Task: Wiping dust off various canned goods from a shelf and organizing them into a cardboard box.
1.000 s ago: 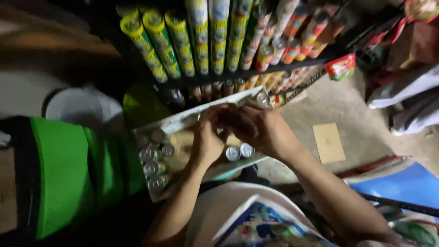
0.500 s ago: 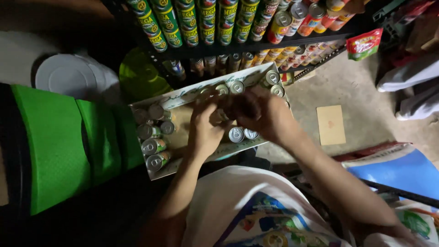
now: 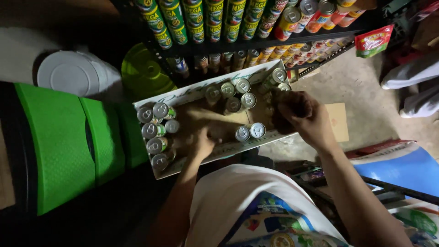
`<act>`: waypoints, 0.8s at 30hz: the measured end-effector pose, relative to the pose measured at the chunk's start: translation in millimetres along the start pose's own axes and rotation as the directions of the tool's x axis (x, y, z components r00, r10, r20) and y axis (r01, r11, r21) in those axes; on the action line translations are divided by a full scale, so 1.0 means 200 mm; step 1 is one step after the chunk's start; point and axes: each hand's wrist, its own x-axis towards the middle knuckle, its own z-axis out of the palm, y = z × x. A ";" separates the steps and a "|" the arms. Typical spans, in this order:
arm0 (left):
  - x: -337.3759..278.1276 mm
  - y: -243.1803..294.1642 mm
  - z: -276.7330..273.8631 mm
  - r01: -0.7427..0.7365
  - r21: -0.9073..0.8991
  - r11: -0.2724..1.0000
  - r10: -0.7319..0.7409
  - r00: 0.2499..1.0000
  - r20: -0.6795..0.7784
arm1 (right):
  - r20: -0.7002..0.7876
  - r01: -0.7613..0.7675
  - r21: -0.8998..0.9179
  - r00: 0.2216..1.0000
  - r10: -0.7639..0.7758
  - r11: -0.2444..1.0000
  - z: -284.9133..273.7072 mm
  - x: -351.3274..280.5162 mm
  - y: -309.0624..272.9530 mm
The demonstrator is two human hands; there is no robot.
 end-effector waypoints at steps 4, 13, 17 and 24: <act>0.05 0.15 0.04 -0.009 0.031 0.999 0.003 0.981 0.195 | -0.048 -0.005 0.013 0.999 0.005 1.000 0.04 -0.04 0.04; -0.02 0.33 -0.18 -0.018 0.216 0.976 -0.080 0.897 0.434 | -0.046 -0.082 0.102 0.995 0.087 0.991 0.06 -0.12 0.00; -0.02 0.29 -0.23 -0.058 0.221 0.974 -0.029 0.929 0.369 | -0.064 -0.229 0.135 0.969 0.239 0.964 0.05 -0.09 -0.08; 0.01 0.01 -0.10 -0.249 -0.448 0.859 0.244 0.967 -0.069 | -0.066 -0.100 0.473 0.987 0.148 0.875 -0.01 -0.08 0.12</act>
